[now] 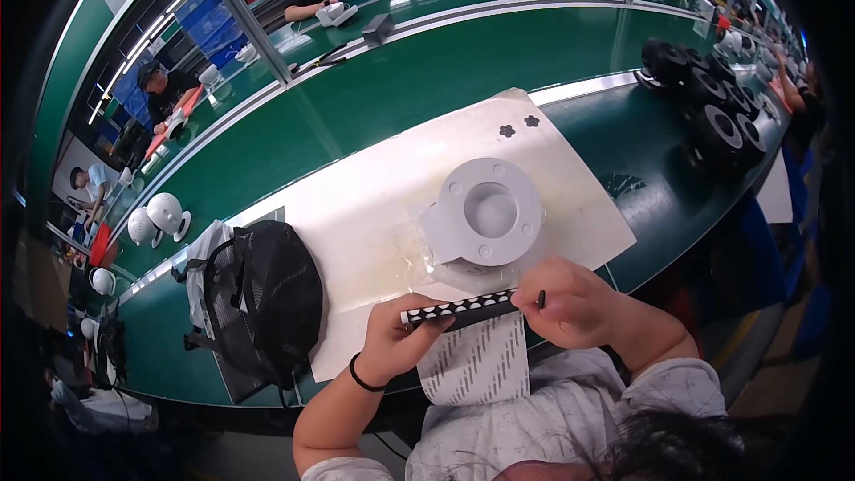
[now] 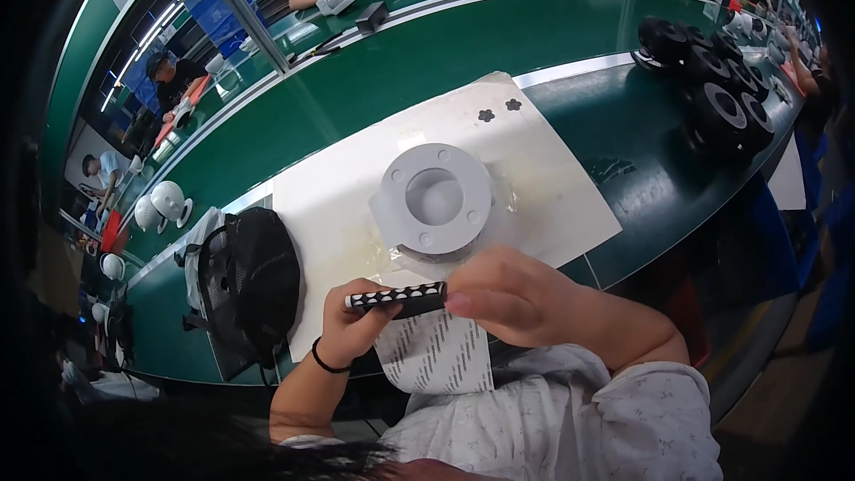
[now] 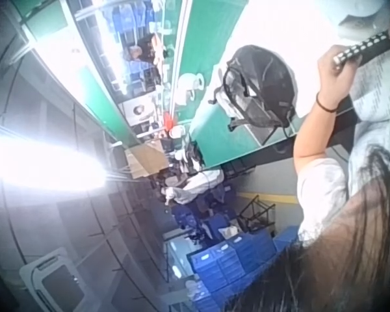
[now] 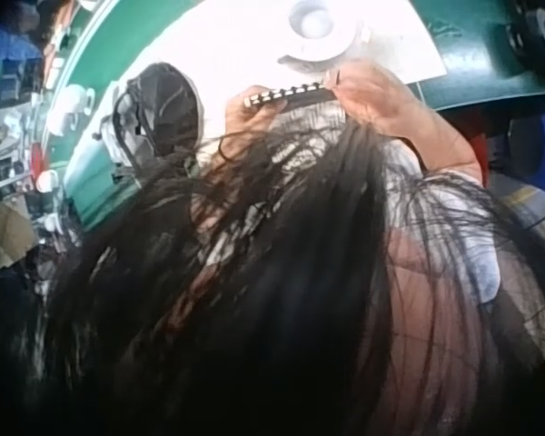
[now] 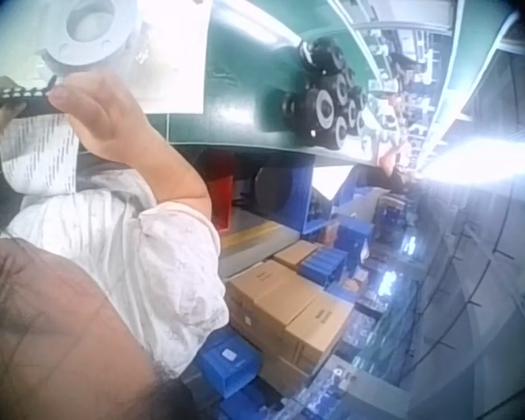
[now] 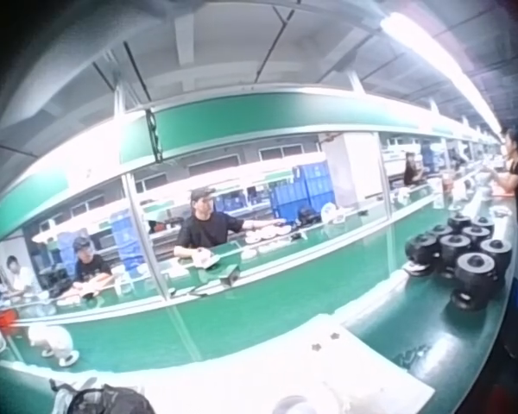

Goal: The recorder is assembling white dome security cameras by attaching components and applying adhesive parts on a factory production line.

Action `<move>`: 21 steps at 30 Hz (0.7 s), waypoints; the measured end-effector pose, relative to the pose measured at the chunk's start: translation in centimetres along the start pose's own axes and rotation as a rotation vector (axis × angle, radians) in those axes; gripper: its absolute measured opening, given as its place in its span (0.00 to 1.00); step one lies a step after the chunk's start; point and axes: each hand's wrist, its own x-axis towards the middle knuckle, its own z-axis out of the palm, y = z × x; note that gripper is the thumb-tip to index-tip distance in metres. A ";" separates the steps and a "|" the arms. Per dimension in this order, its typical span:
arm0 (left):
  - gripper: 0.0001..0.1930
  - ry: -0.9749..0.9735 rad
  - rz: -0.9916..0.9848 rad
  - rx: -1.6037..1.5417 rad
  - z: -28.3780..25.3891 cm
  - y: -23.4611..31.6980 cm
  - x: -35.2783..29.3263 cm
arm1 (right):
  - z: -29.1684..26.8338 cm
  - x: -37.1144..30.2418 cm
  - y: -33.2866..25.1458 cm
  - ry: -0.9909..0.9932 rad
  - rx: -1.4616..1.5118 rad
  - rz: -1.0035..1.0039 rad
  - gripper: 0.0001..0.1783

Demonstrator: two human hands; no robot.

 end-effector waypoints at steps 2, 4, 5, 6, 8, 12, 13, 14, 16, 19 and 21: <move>0.04 -0.001 -0.029 -0.008 0.0 0.2 -0.3 | -0.4 0.7 -0.2 -0.049 0.066 0.010 0.34; 0.03 0.018 -0.072 -0.078 -0.2 -0.2 -0.4 | -1.0 1.4 -0.1 -0.140 0.089 -0.002 0.32; 0.03 0.020 -0.072 -0.081 -0.2 -0.3 -0.3 | -1.1 1.6 0.1 -0.231 0.115 -0.011 0.31; 0.02 0.034 -0.100 -0.126 -0.1 -0.5 -0.2 | -1.2 1.6 0.2 -0.234 0.116 -0.010 0.31; 0.02 0.049 -0.121 -0.167 0.0 -0.4 -0.4 | -1.5 1.5 -0.1 -0.294 0.144 0.002 0.27; 0.03 0.012 -0.105 -0.187 0.2 -0.2 -0.4 | -1.5 1.1 0.0 -0.177 0.196 0.082 0.25; 0.03 0.011 -0.097 -0.220 0.2 -0.2 -0.4 | -1.5 0.9 0.2 -0.203 0.205 0.035 0.24; 0.03 0.013 -0.103 -0.223 0.2 -0.2 -0.4 | -1.5 0.8 0.4 -0.229 0.215 -0.013 0.23; 0.02 0.017 -0.087 -0.170 0.0 -0.3 -0.5 | -1.5 0.7 0.4 -0.227 0.227 -0.013 0.24; 0.02 0.089 -0.039 -0.048 -0.5 0.2 -0.2 | -1.7 -0.1 0.5 -0.219 0.240 0.032 0.26; 0.02 0.073 -0.024 -0.015 -0.4 0.3 -0.1 | -1.4 -0.6 0.6 -0.212 0.240 0.082 0.28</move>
